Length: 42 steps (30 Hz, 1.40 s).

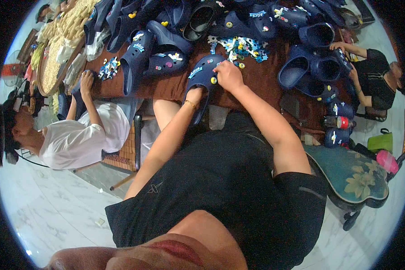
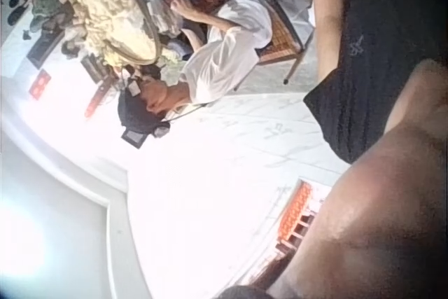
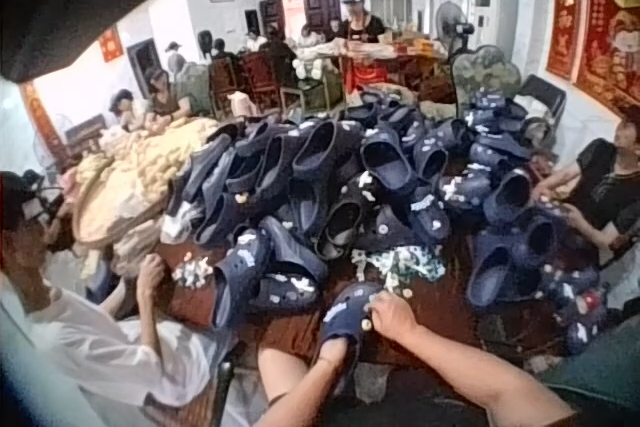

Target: Attaching decorative charms and accessories into the holes of blue clogs.

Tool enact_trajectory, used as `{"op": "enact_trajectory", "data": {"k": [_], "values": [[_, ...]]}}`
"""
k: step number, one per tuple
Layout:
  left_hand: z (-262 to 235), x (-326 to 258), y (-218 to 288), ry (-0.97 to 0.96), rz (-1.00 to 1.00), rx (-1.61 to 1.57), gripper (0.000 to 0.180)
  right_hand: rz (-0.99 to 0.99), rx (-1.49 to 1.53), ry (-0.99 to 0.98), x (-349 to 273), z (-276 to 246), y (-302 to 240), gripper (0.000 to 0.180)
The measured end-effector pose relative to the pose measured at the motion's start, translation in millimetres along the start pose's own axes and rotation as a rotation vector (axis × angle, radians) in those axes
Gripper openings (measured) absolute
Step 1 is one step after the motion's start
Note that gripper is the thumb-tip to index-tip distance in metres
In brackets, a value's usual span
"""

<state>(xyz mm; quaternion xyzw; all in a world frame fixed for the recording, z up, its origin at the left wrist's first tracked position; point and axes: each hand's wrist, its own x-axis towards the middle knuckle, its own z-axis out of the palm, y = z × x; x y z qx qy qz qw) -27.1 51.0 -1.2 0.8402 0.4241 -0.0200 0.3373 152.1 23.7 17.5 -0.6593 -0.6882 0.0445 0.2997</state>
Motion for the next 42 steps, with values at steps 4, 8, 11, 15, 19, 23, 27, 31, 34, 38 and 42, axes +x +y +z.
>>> {"op": "enact_trajectory", "data": {"k": [4,8,11,15,19,23,27,31,34,38,42], "values": [[16.1,-4.1,-12.6,0.077,-0.007,-0.224,0.029,0.564,0.892,-0.092,-15.0,-7.0,18.2,0.029],[31.9,12.5,-12.9,0.261,-0.231,-1.242,0.022,0.57,0.827,-0.238,-80.7,-0.6,-14.4,0.044],[3.9,8.8,41.5,0.175,-0.401,-1.776,0.019,0.405,0.467,-0.422,-104.2,-16.9,-57.6,0.062],[-32.7,-12.7,126.0,0.178,-0.28,-1.564,0.02,0.542,0.775,-0.292,-105.3,-19.8,-58.0,0.074],[-28.1,-7.6,135.6,0.171,0.015,-1.637,0.029,0.445,1.137,-0.142,-105.4,-31.4,-63.5,0.082],[-37.0,-24.3,149.0,0.321,0.259,-0.965,0.024,0.467,1.143,0.051,-105.3,-50.8,-79.0,0.081],[-39.8,-34.1,152.0,0.454,0.503,-0.474,0.016,0.514,0.857,0.225,-102.5,-30.5,-64.5,0.066],[-51.1,-57.8,143.6,-0.026,0.437,-1.34,0.045,0.543,0.764,0.338,-60.9,-78.6,-59.3,0.048],[-55.5,-64.5,127.5,-0.038,0.393,-1.19,0.042,0.472,0.683,0.519,-16.9,-113.8,3.8,0.023],[-53.2,-52.8,85.7,0.137,0.27,-1.052,0.04,0.674,0.859,0.614,53.8,-172.2,90.1,0.041],[-50.6,-25.7,8.5,0.748,0.272,-0.657,0.041,0.722,1.123,0.55,73.5,-157.4,85.1,0.044]]}}
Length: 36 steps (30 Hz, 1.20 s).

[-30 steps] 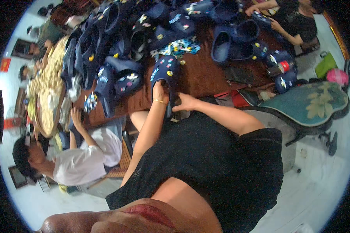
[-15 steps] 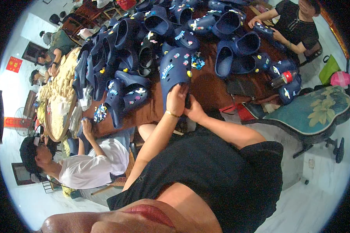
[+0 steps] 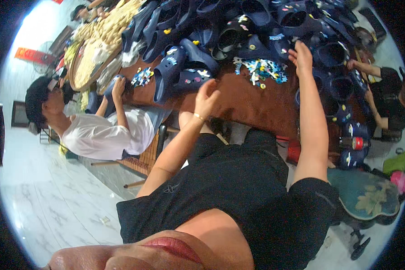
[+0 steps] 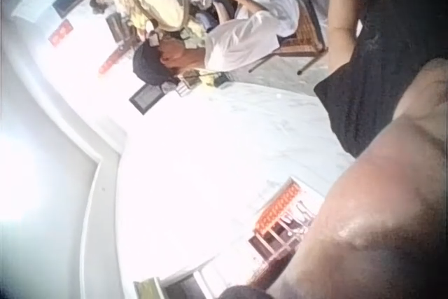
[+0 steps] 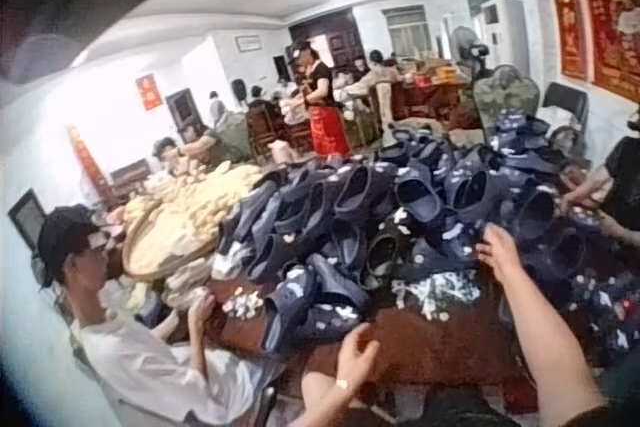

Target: Attaching decorative charms and accessories into the holes of blue clogs.

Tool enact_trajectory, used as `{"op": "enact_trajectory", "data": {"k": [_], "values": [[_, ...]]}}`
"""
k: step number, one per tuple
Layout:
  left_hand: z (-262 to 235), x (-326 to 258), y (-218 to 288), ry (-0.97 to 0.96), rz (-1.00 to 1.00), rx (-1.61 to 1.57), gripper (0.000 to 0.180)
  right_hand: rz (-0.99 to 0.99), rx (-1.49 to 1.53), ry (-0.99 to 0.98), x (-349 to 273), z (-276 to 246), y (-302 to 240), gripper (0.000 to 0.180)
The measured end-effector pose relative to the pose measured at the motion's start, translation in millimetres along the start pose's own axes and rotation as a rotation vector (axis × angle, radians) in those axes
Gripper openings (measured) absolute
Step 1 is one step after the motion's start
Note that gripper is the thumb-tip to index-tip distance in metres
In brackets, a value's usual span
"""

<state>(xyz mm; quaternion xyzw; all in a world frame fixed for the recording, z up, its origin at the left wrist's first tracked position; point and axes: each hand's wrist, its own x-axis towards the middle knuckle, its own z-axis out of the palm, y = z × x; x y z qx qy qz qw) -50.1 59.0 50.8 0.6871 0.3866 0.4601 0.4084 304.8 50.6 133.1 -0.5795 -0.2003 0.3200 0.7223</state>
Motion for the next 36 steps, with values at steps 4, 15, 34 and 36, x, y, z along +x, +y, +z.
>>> {"op": "enact_trajectory", "data": {"k": [4,15,34,36], "values": [[-58.2,36.8,11.9,0.407,0.257,0.578,0.048,0.187,-0.201,-0.264,-47.5,-6.9,79.7,0.019],[-147.0,91.0,-55.0,0.328,-0.378,0.718,0.05,0.383,-0.428,-0.361,-144.3,-28.1,153.4,0.025],[15.7,-61.8,-6.3,-0.589,0.027,0.445,0.035,0.129,-0.484,-0.078,-122.0,-30.1,159.4,0.02],[26.9,-58.4,-5.3,-0.564,0.168,0.396,0.038,-0.056,-0.618,-0.095,-111.8,-44.0,160.4,0.021]]}}
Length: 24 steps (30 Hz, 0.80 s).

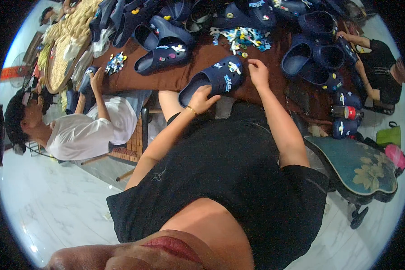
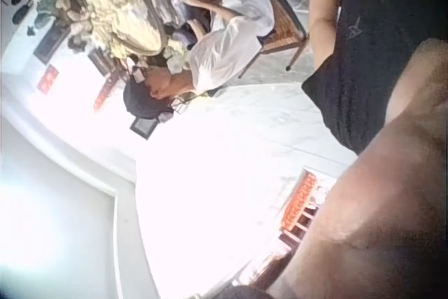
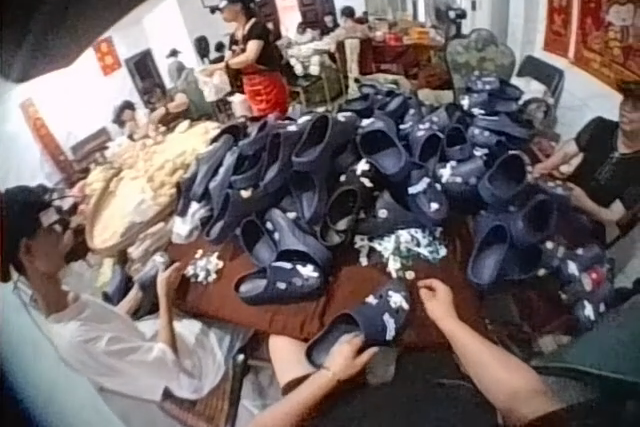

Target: Attaching decorative charms and accessories into the holes of blue clogs.

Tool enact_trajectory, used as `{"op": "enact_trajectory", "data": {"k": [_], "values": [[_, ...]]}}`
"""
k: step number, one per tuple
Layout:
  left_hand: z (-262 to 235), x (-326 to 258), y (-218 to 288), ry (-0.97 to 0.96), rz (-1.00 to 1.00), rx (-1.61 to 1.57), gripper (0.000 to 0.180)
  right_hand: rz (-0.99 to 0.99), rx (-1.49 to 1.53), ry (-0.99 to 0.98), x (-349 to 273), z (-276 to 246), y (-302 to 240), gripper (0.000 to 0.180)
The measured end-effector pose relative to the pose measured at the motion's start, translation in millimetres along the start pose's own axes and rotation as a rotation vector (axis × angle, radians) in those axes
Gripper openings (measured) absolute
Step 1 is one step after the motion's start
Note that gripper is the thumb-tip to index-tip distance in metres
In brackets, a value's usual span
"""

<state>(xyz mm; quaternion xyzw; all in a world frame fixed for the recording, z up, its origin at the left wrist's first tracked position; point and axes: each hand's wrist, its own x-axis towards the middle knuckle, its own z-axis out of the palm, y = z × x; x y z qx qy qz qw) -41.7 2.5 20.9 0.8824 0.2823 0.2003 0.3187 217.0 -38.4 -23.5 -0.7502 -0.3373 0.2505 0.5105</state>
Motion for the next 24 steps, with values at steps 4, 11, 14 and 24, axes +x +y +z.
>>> {"op": "enact_trajectory", "data": {"k": [4,11,14,24], "values": [[-17.1,5.8,-4.9,-0.053,0.093,0.137,0.053,-0.289,-0.189,-0.162,-18.7,9.2,-66.7,0.027],[1.8,22.0,-22.1,0.102,0.042,0.19,0.047,-0.77,-0.612,-0.316,-15.0,29.5,-83.8,0.04],[2.1,25.3,-23.3,0.075,0.014,0.202,0.046,-0.712,-0.663,-0.408,-6.0,32.2,-88.7,0.023],[3.0,28.0,-31.2,0.159,-0.036,0.187,0.043,-0.58,-0.358,-0.311,-1.9,40.4,-91.2,0.017]]}}
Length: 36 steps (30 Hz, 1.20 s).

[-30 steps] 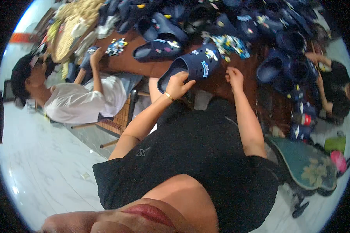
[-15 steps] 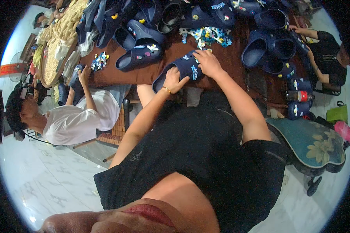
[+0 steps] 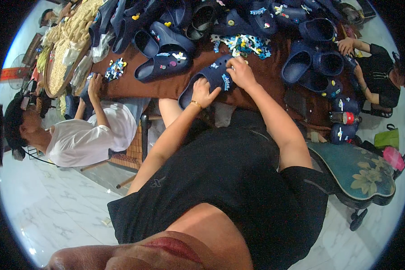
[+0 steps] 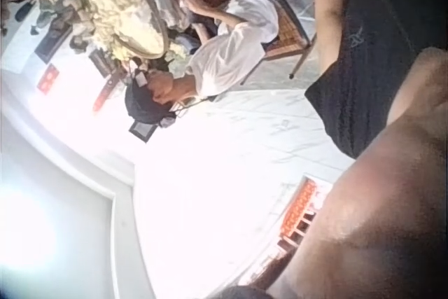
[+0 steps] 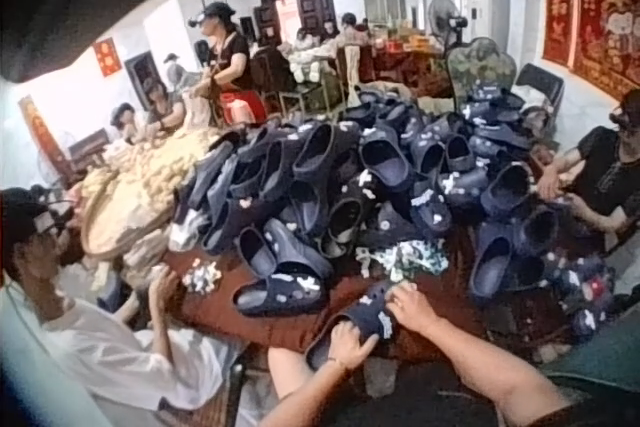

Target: Attaching decorative charms and accessories into the holes of blue clogs.

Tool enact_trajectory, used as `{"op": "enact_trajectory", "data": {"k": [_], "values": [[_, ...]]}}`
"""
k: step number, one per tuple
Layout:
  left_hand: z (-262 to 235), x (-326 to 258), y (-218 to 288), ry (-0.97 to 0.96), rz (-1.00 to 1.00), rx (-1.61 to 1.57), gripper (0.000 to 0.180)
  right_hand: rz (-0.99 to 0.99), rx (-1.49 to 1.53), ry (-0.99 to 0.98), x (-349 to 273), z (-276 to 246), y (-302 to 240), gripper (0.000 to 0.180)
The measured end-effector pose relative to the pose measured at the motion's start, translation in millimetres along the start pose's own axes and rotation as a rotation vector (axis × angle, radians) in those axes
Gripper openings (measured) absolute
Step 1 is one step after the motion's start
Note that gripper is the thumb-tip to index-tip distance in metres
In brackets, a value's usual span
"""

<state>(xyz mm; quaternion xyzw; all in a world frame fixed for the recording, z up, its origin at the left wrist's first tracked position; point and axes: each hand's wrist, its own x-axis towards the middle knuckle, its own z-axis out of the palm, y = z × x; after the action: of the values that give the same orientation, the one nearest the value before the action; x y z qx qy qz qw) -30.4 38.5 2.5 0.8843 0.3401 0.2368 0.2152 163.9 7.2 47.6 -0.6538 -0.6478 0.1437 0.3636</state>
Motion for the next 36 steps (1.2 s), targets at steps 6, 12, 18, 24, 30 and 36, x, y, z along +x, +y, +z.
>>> {"op": "enact_trajectory", "data": {"k": [6,12,18,24,30,36], "values": [[14.7,6.0,5.3,0.063,0.078,0.014,0.043,-0.174,-0.121,-0.415,38.9,27.1,15.3,0.037],[5.0,-5.3,9.3,-0.02,-0.001,0.057,0.043,-0.114,-0.11,-0.465,41.3,26.8,2.7,0.022],[8.4,-2.7,1.4,0.053,0.0,0.012,0.045,-0.014,0.084,-0.132,9.7,18.2,-2.5,0.016],[-2.5,0.6,8.7,-0.017,-0.066,-0.025,0.043,0.024,0.053,0.0,-26.2,9.3,-2.0,0.018],[-7.2,-0.3,12.6,-0.07,-0.108,-0.021,0.044,-0.006,-0.095,-0.054,-43.6,20.3,-37.1,0.02],[4.0,-3.9,8.7,0.16,-0.001,-0.084,0.042,0.045,-0.096,-0.087,-39.3,24.1,-33.2,0.032]]}}
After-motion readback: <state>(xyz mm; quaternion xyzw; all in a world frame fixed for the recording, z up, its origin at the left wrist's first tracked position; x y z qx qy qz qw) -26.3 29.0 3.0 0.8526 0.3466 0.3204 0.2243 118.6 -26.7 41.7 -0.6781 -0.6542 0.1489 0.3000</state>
